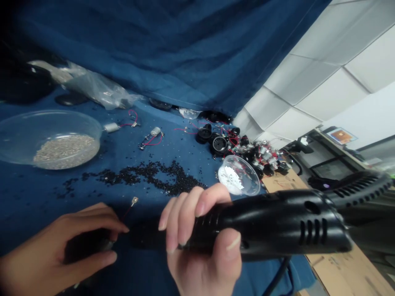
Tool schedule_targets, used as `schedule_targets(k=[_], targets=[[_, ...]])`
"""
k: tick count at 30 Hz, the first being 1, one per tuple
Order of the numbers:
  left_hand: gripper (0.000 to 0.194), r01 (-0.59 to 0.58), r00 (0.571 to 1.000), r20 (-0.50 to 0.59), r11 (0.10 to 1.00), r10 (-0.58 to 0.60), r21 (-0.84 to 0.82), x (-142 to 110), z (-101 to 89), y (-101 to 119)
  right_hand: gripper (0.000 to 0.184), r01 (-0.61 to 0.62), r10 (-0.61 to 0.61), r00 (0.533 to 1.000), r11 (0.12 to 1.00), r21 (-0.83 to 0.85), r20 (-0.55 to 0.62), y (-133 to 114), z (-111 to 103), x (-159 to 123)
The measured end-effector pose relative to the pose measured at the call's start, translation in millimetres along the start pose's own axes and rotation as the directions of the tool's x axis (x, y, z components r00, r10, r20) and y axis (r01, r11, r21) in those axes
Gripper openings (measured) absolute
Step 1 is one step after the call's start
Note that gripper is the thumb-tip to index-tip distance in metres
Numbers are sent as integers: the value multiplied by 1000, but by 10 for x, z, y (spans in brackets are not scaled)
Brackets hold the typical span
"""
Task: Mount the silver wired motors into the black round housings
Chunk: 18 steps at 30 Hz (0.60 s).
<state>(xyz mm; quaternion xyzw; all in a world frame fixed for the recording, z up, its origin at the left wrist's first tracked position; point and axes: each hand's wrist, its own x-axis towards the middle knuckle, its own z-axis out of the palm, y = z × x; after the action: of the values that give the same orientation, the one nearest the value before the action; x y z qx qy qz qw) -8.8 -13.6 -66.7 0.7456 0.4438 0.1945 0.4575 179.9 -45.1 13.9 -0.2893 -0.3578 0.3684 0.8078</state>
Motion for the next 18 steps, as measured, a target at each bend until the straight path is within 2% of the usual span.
schedule_targets(k=[2, 4, 6, 11, 18], targets=[[16, 28, 998, 65, 999, -25, -33, 20, -7, 27, 46, -10, 11, 1000, 1000, 19, -16, -1, 30, -11], [12, 26, 997, 73, 999, -23, -40, 53, -13, 36, 47, -17, 18, 1000, 999, 45, -21, 3, 43, -15], [15, 31, 997, 76, 999, -28, -41, 86, -21, 40, 47, -25, 27, 999, 997, 68, -23, 4, 48, -14], [20, 110, 977, 188, 994, -103, -28, 99, -58, 86, 47, -23, 24, 1000, 998, 56, -15, -23, 42, -11], [17, 107, 973, 203, 994, -106, 2, 72, -88, 174, 43, -22, 22, 1000, 1000, 16, 2, -56, -59, -11]])
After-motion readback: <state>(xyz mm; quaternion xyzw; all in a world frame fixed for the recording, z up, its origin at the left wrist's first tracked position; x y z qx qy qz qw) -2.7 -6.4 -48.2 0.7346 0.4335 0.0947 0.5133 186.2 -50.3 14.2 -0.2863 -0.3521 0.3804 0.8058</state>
